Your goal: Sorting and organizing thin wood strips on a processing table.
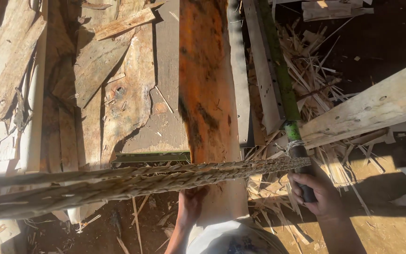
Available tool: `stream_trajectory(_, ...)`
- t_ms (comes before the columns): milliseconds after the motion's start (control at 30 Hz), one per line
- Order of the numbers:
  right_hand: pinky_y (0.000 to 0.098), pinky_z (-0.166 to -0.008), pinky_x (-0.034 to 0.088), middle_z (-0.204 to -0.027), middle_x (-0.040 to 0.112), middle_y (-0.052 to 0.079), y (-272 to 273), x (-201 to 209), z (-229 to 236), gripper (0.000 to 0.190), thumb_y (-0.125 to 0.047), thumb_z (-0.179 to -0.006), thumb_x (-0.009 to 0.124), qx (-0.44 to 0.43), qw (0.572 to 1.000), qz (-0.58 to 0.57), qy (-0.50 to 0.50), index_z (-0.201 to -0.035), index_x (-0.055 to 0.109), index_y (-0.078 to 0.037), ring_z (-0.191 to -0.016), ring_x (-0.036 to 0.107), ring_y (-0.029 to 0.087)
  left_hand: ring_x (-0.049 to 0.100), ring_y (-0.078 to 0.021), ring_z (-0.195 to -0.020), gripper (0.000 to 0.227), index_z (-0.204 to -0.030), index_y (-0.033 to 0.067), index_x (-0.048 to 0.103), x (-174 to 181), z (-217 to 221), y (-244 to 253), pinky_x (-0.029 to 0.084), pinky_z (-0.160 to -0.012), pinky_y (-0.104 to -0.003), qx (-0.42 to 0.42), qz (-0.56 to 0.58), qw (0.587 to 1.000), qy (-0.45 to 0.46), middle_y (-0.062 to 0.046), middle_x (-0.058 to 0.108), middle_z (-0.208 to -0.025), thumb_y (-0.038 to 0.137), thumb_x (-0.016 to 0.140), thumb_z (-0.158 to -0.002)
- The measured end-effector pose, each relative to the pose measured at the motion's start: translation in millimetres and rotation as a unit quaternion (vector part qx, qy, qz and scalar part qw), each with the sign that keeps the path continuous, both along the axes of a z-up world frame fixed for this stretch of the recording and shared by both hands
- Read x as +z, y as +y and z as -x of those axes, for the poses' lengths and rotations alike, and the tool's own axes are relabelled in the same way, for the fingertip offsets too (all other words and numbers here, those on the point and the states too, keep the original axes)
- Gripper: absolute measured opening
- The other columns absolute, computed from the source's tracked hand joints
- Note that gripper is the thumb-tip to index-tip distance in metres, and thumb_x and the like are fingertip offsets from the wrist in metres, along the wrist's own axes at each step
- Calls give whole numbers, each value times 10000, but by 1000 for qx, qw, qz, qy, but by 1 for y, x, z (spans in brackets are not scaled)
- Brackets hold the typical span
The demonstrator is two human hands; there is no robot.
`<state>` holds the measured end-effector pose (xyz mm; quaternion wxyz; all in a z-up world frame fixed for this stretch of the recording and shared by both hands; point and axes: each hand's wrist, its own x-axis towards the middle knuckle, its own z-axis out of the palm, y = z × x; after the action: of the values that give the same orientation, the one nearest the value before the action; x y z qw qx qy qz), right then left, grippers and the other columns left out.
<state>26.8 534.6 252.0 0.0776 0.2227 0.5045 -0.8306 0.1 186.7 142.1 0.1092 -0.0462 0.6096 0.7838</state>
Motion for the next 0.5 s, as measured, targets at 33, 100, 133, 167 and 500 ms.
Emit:
stream_trajectory(33,277,-373,398,-803,588,78,-1,1,0,480,-86,-849,650,-2,1000,-6,1,-1302,500,-31,-551,528,113,674,-188,-1100,356,-1249,-12,619,-3,2,3,535,-987,-329,-2,-6,1000,1,-113,737,-1194,-47,653,-896)
stream_trajectory(100,277,-384,402,-817,593,73,-3,2,2,445,-84,-849,652,4,1000,-2,-3,-1265,497,-45,-556,529,108,667,-166,-968,239,-1127,-35,714,-8,7,9,521,-890,-286,-24,50,994,-89,-87,775,-1077,36,681,-901)
stream_trajectory(133,277,-384,402,-817,593,73,-1,-4,0,445,-84,-849,652,4,1000,-7,-2,-1265,497,-45,-556,529,108,667,-166,-968,239,-1127,-35,714,-19,6,15,521,-890,-286,-25,45,995,-88,-87,775,-1077,36,681,-901)
stream_trajectory(167,282,-388,407,-816,588,72,0,-10,0,432,-84,-851,657,5,1000,-6,-8,-1252,497,-52,-556,531,110,664,-168,-910,228,-1087,-44,731,-28,6,20,525,-849,-294,-19,43,990,-130,-84,781,-1019,67,695,-891)
stream_trajectory(500,300,-390,412,-805,566,63,10,-36,-6,402,-100,-868,689,4,998,-33,-45,-1222,517,-23,-549,538,122,650,-171,-977,321,-1162,-33,688,-86,8,68,517,-889,-319,0,-69,984,-163,-97,744,-1104,86,726,-867)
